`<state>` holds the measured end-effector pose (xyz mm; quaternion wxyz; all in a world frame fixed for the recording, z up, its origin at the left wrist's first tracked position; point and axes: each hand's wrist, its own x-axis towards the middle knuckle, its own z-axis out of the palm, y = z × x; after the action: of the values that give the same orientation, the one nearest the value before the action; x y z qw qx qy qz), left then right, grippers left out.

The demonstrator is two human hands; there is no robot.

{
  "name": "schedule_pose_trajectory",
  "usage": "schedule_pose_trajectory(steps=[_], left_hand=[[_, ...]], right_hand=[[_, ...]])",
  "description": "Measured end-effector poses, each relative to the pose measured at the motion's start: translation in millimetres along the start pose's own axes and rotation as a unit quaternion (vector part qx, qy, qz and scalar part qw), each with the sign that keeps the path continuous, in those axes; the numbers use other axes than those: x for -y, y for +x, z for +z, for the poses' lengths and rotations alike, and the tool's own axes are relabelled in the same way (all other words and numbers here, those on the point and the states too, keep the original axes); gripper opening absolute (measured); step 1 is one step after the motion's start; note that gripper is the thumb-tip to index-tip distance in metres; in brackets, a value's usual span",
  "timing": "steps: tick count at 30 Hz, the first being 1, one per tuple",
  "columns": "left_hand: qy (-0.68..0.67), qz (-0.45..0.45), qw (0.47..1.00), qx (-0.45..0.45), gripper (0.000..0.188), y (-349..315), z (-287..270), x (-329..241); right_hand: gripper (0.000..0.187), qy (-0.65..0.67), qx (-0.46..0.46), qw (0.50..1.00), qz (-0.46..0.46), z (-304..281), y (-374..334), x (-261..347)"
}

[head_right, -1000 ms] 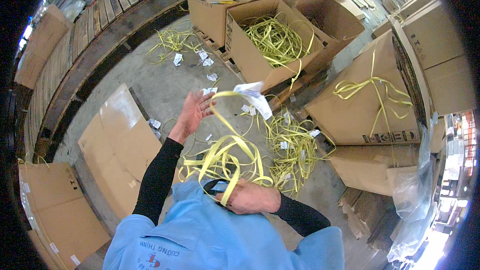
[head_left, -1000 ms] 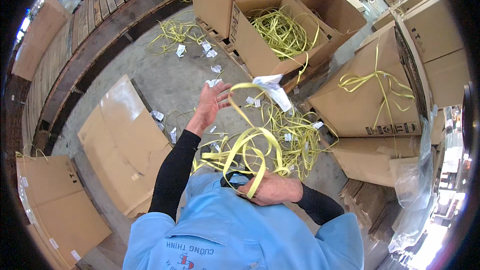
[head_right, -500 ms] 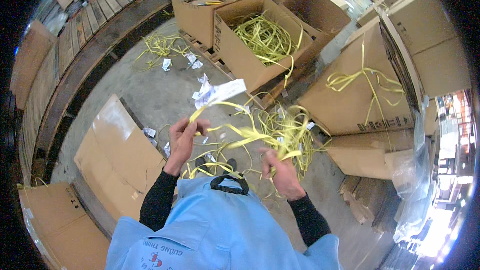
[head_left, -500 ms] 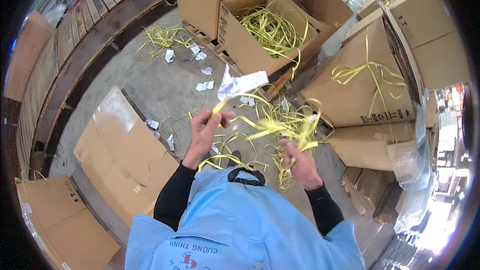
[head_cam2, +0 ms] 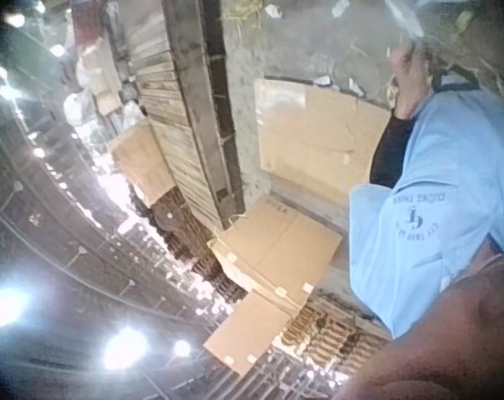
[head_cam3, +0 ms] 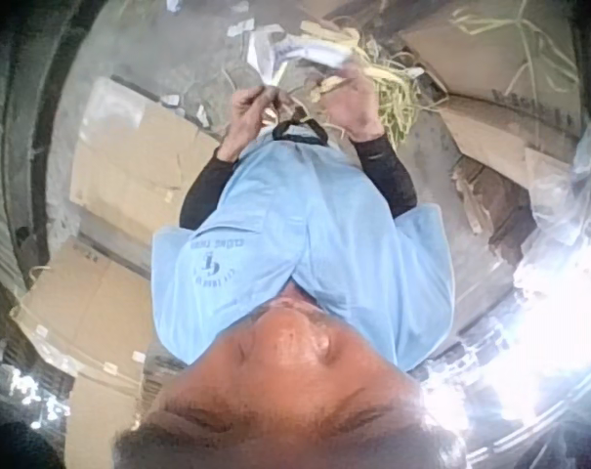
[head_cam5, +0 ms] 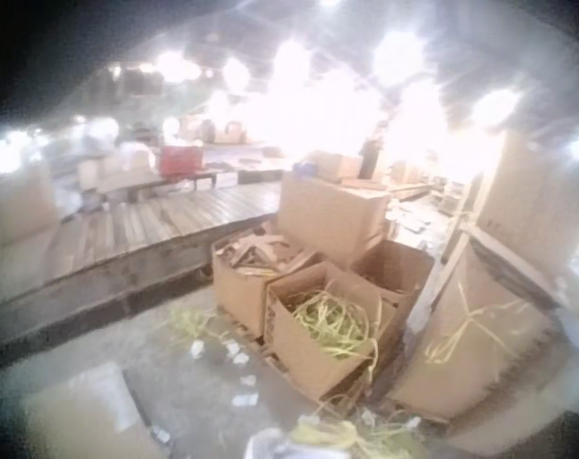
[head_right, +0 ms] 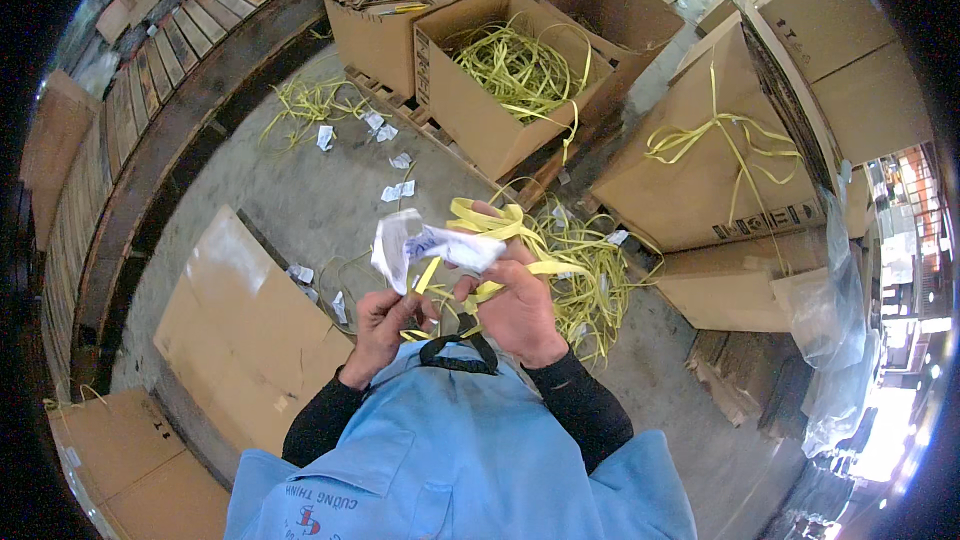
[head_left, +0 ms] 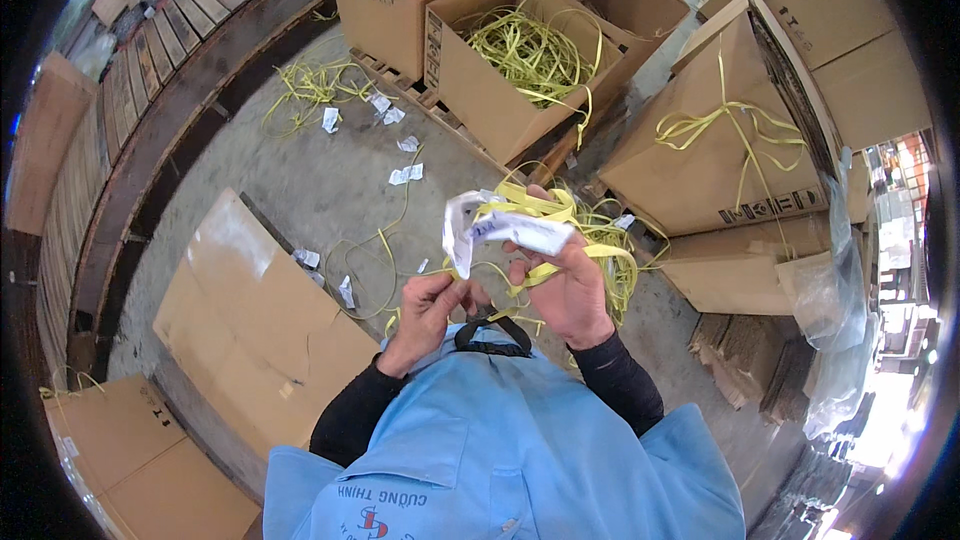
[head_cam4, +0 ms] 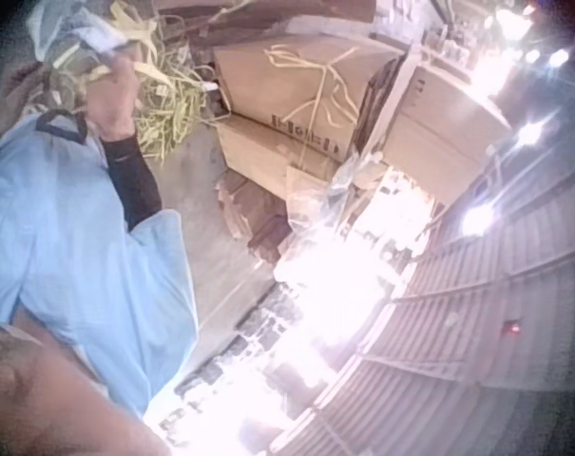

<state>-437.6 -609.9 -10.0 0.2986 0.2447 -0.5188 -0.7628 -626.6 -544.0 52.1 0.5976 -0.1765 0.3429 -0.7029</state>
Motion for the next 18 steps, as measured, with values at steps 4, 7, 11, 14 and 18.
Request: schedule_pose_trajectory(steps=[4, 7, 11, 14, 18], left_hand=[[0.079, 0.071, 0.994, -0.005, 0.018, -2, -4, 2], [-0.033, 0.088, 0.995, -0.019, 0.054, 2, -2, -4], [0.121, 0.098, 0.988, -0.019, 0.067, 4, -6, -12], [0.083, 0.061, 0.989, -0.110, 0.031, 4, -6, -10], [-0.295, 0.009, 0.936, -0.189, 0.031, 7, 3, -1]], right_hand=[[0.041, 0.039, -0.057, 0.998, 0.011, 7, 3, -10], [0.030, -0.008, -0.083, 0.997, 0.005, 12, 11, -23], [0.032, -0.149, -0.079, 0.986, -0.008, 18, 10, -38], [0.039, -0.208, -0.047, 0.977, 0.004, 20, 1, -45], [0.045, 0.023, -0.104, 0.993, 0.054, 25, 0, -51]])
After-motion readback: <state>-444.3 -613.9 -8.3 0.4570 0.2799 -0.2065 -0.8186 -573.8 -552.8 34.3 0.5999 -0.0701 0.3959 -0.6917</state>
